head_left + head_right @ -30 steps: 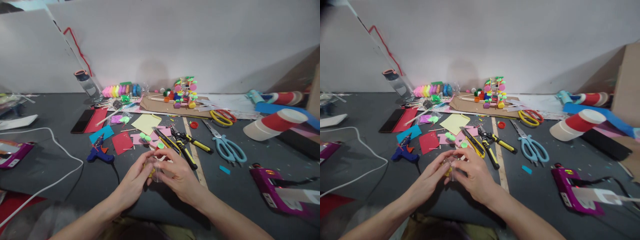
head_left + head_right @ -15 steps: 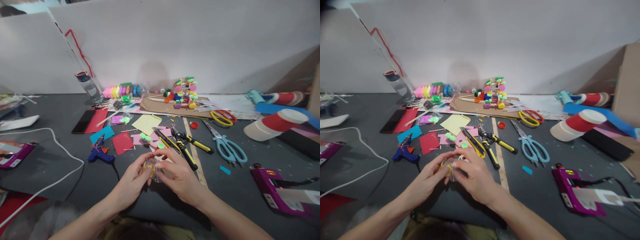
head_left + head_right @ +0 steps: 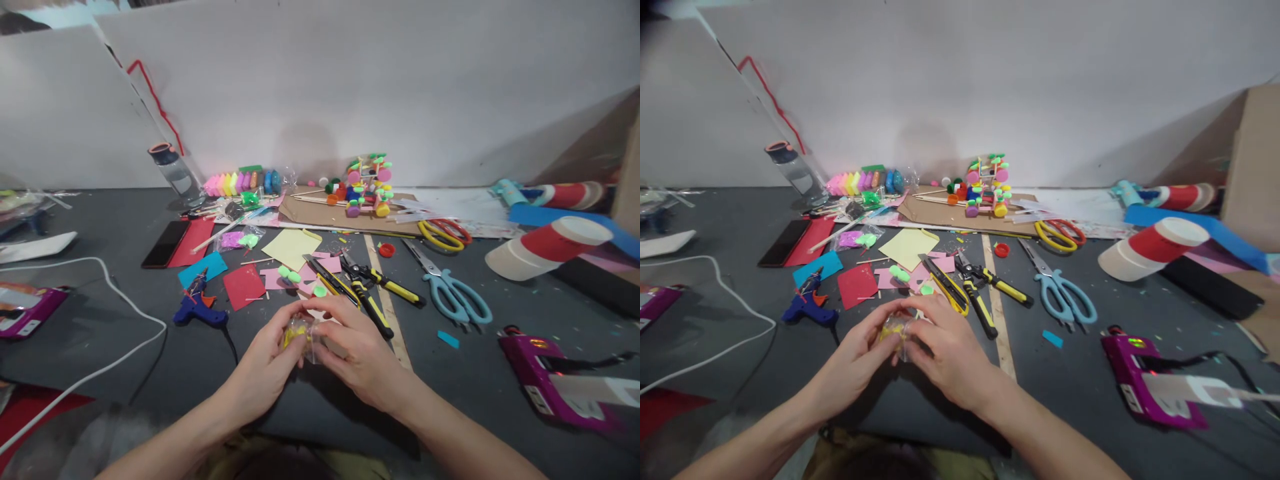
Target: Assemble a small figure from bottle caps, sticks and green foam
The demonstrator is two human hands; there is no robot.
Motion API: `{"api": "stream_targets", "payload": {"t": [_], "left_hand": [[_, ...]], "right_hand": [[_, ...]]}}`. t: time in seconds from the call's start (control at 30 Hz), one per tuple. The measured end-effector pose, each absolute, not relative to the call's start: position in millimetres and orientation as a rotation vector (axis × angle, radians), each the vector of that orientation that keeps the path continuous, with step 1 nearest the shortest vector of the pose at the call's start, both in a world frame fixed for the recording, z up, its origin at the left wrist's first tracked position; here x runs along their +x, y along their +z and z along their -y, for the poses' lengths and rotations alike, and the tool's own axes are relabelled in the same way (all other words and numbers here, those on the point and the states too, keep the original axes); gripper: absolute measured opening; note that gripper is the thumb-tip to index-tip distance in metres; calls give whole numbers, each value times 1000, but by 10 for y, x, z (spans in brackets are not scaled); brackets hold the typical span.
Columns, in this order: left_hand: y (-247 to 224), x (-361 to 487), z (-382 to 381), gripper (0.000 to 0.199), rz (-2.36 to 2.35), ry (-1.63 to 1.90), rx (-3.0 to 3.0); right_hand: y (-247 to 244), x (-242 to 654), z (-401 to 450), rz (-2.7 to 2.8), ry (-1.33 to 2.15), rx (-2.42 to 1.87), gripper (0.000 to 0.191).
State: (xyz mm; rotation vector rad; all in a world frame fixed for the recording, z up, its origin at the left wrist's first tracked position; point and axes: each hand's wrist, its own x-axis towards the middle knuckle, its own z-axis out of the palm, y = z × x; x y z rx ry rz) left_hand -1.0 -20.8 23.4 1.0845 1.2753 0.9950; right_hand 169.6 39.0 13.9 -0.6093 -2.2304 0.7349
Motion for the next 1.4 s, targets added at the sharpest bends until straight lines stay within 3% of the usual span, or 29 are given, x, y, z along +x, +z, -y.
{"api": "stream_targets", "payload": {"t": [0.7,0.93,1.07,1.4], "left_hand": [[197,-323,184,35,-1483,1116,1086],[300,-850,-128,39,-1763,1241,1247],[350,-1252,-527,29,-1890,1240,1314],[119,-1483,-850,35,-1692,1043,1184]], "right_hand": [[211,1797,-492,1588,1367,-715,10],[229,1797,-507,1550,1419,-698,22],[221,1791,-517,1585,1433,-733,25],[165,1782,-512,1695,1429,-948,18]]}}
